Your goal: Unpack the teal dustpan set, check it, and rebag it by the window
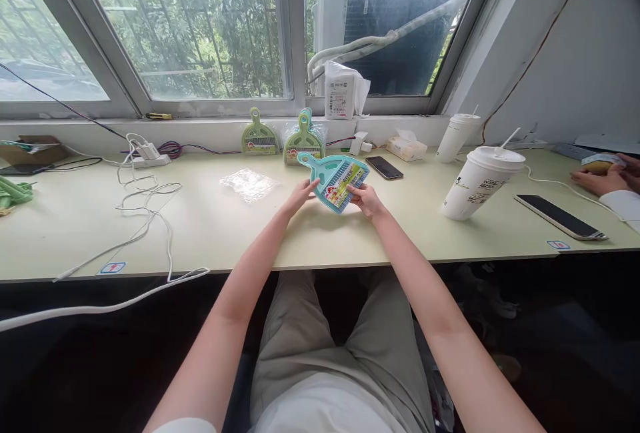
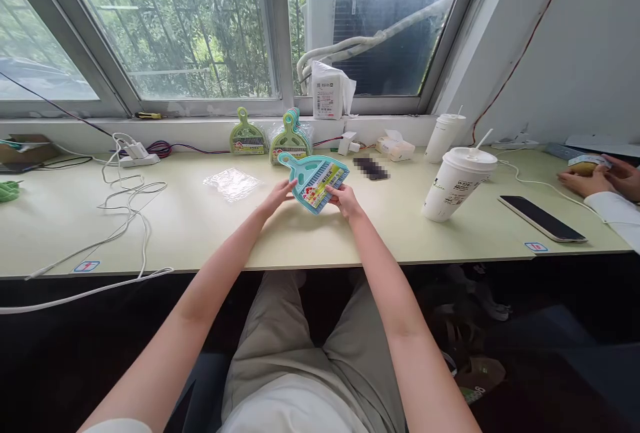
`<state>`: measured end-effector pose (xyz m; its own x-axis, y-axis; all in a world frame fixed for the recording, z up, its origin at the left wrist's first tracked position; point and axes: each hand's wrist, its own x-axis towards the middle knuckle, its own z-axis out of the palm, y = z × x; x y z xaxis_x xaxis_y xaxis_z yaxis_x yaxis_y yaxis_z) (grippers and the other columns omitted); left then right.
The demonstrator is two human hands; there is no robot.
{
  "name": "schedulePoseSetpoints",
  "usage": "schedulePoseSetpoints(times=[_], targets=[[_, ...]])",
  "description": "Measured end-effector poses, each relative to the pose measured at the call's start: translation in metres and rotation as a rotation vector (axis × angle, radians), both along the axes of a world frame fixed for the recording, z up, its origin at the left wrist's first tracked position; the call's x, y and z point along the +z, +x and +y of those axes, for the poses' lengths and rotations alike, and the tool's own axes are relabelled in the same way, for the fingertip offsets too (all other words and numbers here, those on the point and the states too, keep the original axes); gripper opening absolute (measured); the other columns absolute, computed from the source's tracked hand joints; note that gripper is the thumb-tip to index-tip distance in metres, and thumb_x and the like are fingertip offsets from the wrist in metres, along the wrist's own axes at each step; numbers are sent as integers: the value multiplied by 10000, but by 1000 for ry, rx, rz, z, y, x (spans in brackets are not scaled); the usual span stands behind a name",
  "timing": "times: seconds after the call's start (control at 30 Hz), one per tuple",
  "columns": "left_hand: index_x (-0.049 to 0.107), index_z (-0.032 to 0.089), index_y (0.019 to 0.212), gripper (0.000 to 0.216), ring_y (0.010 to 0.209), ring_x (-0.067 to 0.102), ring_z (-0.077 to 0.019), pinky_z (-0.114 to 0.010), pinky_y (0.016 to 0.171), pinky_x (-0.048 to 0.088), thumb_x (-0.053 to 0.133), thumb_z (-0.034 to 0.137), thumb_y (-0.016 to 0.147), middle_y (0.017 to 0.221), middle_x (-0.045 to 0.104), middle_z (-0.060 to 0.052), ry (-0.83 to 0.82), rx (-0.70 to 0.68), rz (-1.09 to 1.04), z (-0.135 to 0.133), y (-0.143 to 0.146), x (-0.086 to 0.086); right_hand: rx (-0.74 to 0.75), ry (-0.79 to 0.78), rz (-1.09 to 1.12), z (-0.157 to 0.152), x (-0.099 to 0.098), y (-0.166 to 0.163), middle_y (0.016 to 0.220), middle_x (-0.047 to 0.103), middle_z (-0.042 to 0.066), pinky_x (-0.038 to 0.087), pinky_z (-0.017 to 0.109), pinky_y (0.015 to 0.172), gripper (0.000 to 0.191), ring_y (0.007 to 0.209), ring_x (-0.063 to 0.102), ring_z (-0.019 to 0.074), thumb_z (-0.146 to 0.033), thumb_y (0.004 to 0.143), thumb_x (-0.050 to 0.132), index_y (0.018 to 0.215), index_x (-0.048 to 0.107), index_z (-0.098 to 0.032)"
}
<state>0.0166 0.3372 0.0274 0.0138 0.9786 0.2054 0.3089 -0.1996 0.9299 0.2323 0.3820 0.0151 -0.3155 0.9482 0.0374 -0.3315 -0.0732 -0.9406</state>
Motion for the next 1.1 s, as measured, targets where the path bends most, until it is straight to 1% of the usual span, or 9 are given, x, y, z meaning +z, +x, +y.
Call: schedulePoseSetpoints(times=[0.13,0.2,0.3,0.4,0.5,0.6,0.73,0.9,1.1], targets=[[571,98,1243,424,1424,187,-337,-557,1125,177,355,325,957,1478,349,-205,92,675,596,5,-37,-4,-17,-10,-61,1,-2,1,909,730,85,600,377,771,104,763,705,190,-98,794,653,895,644,-119],[503,73,1319,461,1430,139,-372,-597,1103,163,393,312,940,1506,264,-248,-40,809,769,4,-53,-9,-8,-13,-90,1,-3,0,903,729,86,600,373,758,105,742,704,186,-97,797,645,900,643,-117],[581,81,1224,439,1308,403,-353,-571,1070,246,331,324,958,1329,497,-259,-187,729,898,1,-57,-12,3,-26,-108,1,-5,-2,890,729,85,599,355,742,101,729,702,180,-96,800,637,899,643,-115],[674,116,1038,548,1061,599,-285,-459,969,404,181,349,986,1056,653,-195,-145,617,928,0,-41,-9,9,-41,-94,0,-3,-1,894,730,84,597,350,746,113,755,705,185,-111,797,645,908,638,-123],[658,152,1087,411,1050,592,-265,-366,861,469,309,329,963,1113,635,-154,-52,528,987,-1,-26,-9,2,-59,-83,-2,-1,0,912,730,84,593,355,768,136,771,708,190,-119,794,651,928,634,-131],[606,196,1200,350,1133,542,-262,-344,866,467,428,313,922,1224,589,-123,-35,454,1046,-1,-22,-11,-15,-93,-95,-3,1,0,917,730,93,590,353,776,134,768,710,191,-110,801,640,934,631,-122],[660,177,1091,348,1069,581,-274,-343,853,470,513,413,883,1124,637,-129,-88,479,1045,0,-27,-13,-21,-143,-119,0,-1,1,910,729,103,591,351,774,137,765,710,190,-95,802,637,938,631,-110],[683,138,960,264,967,634,-258,-313,792,476,429,145,888,987,664,-153,-156,577,1081,2,-33,-11,119,-186,-164,6,-5,6,938,726,127,595,331,775,137,791,711,193,-91,804,641,941,644,-92],[618,115,1041,312,910,643,-263,-331,755,483,337,94,908,943,654,-154,-61,653,1061,-3,-30,-5,136,-186,-161,7,-7,5,914,727,127,607,336,744,149,777,713,202,-78,780,673,925,641,-88]])
